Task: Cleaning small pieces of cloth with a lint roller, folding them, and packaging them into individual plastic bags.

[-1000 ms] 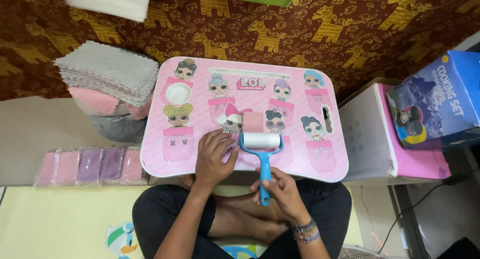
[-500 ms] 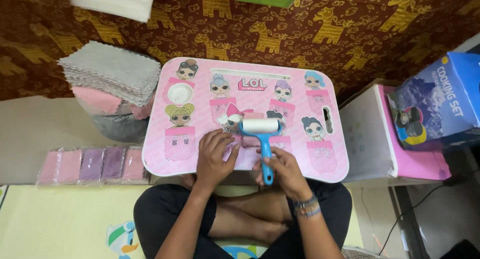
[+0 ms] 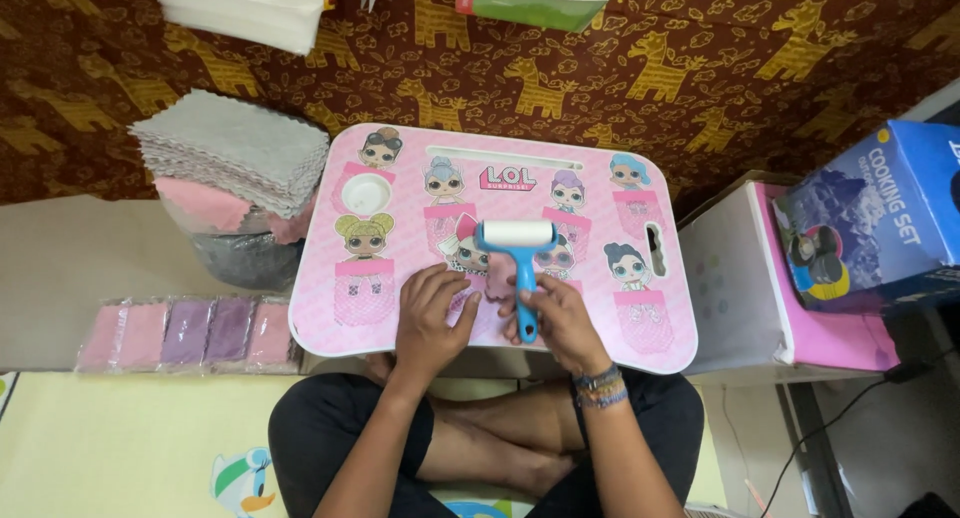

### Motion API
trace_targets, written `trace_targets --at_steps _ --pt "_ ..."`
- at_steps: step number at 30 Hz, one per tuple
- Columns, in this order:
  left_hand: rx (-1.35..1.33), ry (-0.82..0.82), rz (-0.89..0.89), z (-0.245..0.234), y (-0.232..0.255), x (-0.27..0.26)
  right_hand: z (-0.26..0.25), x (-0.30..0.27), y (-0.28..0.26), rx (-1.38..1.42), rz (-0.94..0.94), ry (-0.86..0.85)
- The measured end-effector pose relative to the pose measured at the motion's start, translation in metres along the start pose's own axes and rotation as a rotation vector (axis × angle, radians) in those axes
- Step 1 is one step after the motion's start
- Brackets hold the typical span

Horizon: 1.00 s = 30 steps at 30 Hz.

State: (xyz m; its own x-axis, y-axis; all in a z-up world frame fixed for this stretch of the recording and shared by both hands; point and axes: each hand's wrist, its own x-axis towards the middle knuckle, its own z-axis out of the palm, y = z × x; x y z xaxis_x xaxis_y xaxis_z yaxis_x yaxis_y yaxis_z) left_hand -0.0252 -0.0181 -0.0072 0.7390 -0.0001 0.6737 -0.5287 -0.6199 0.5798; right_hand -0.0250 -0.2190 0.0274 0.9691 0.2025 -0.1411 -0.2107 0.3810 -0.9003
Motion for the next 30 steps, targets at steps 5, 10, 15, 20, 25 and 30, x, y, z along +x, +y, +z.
trace_targets --at_steps 5,10,15,20,25,30 --pt "-0.006 -0.007 -0.027 -0.003 0.001 0.002 0.010 -0.036 0.004 -0.024 0.020 -0.004" --pt "-0.053 0.020 0.005 -0.014 0.011 0.010 0.012 -0.080 0.004 -0.078 0.141 0.014" --pt "-0.041 0.005 -0.006 -0.011 0.008 0.009 0.004 -0.107 0.002 -0.016 0.129 -0.036" --pt "-0.025 -0.009 -0.018 -0.010 0.007 0.006 -0.030 -0.104 -0.019 0.021 0.064 -0.014" --pt "-0.026 -0.035 -0.050 -0.010 0.005 0.006 -0.059 -0.058 -0.068 -0.137 -0.159 0.160" --pt "-0.019 -0.037 -0.068 -0.008 0.002 0.003 -0.063 0.008 -0.139 -0.252 -0.527 0.110"
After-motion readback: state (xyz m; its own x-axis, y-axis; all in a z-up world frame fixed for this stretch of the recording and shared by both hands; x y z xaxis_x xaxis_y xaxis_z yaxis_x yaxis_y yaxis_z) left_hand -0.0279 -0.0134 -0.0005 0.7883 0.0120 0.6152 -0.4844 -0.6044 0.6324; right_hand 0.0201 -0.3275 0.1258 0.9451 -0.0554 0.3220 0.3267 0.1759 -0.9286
